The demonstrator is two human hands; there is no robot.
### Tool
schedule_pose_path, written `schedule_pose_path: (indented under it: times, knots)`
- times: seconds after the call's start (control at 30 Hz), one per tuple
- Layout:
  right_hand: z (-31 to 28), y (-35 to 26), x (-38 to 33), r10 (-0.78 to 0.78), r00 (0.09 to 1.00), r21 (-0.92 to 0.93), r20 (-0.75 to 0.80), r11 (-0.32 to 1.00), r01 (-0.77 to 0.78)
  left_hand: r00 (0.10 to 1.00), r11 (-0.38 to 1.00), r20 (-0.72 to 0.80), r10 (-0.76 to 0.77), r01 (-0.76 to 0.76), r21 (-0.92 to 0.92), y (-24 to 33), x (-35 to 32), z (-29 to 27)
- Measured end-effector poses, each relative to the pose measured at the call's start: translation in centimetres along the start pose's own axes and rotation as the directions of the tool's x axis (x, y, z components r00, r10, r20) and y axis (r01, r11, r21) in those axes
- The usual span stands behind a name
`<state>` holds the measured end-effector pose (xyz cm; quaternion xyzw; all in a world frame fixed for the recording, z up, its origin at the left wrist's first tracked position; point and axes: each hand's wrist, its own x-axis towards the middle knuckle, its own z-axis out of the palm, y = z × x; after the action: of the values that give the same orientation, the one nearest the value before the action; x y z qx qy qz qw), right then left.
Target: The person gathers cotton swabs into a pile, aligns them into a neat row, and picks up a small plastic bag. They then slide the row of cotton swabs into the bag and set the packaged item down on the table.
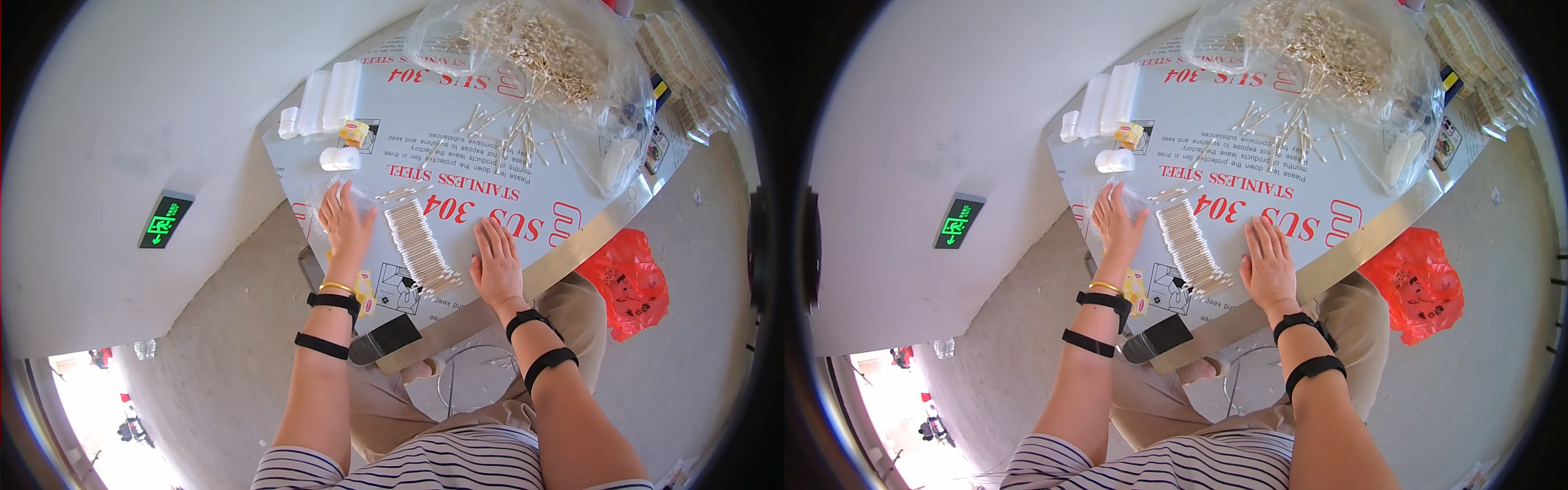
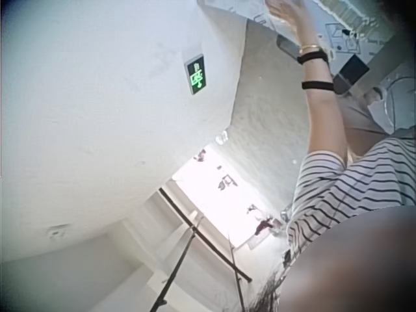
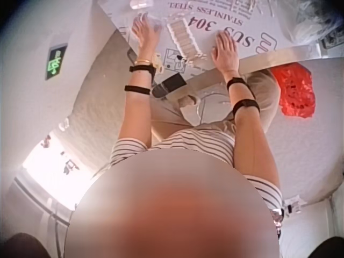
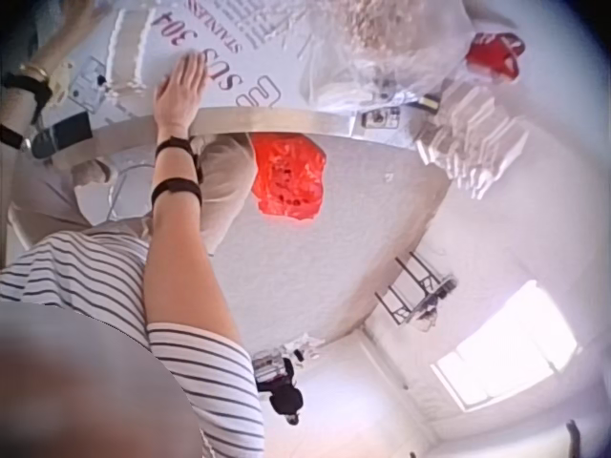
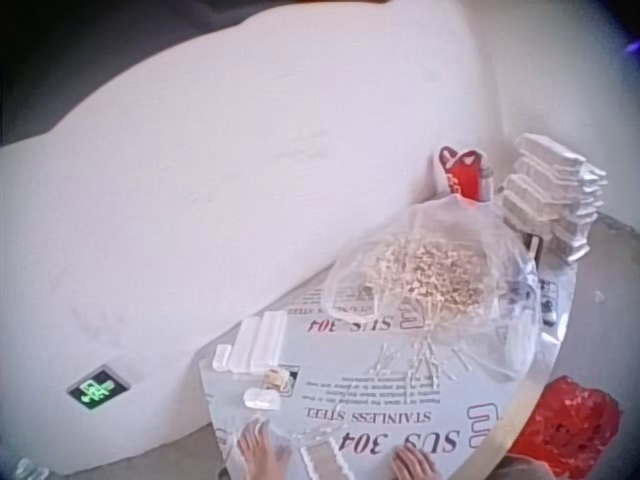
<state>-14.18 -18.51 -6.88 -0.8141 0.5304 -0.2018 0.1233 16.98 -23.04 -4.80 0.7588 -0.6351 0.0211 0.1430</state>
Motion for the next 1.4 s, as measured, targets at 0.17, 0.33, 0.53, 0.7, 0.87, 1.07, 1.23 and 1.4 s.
schedule_pose_path:
  times: [0.17, 0.33, 0.53, 0.7, 0.87, 1.07, 1.23, 1.4]
  knots:
    - [-0.1, 0.5, -0.2, 0.010, 1.000, -0.002, 0.008, 1.000, -0.010, 0.974, 0.987, 0.182, -0.134, 0.113, 0.118, 0.1, 1.2, -1.2]
    - [0.0, 0.0, 0.0, -0.002, 1.000, 0.016, 0.002, 1.000, 0.002, 0.939, 0.997, 0.340, -0.047, 0.064, -0.038, -4.4, 2.8, -2.4]
    - [0.1, 0.3, -0.2, 0.007, 1.000, -0.003, 0.018, 1.000, -0.007, 0.952, 0.992, 0.305, -0.037, -0.001, 0.123, -3.2, 2.3, -2.7]
    - [-0.1, 0.2, -0.1, -0.003, 1.000, -0.010, 0.007, 1.000, 0.003, 0.927, 0.997, 0.371, -0.059, 0.036, 0.068, -3.0, 2.2, -2.7]
    - [0.0, 0.3, -0.1, -0.003, 1.000, -0.014, 0.001, 1.000, 0.003, 0.980, 0.977, 0.035, 0.197, -0.194, -0.083, 0.5, 2.7, -0.6]
    - [0.2, 0.5, -0.1, 0.005, 1.000, -0.025, -0.010, 1.000, -0.005, 0.974, 0.921, 0.156, 0.163, -0.094, -0.379, 9.0, 6.8, 2.4]
    - [0.2, 0.1, 0.0, 0.003, 1.000, -0.004, -0.014, 1.000, -0.003, 0.992, 0.994, 0.127, 0.022, -0.008, -0.112, 10.7, 8.7, 4.7]
    - [-0.1, 0.1, 0.0, 0.005, 1.000, 0.005, -0.001, 1.000, -0.005, 0.950, 0.709, 0.303, -0.078, 0.266, -0.653, 10.3, 8.0, 2.4]
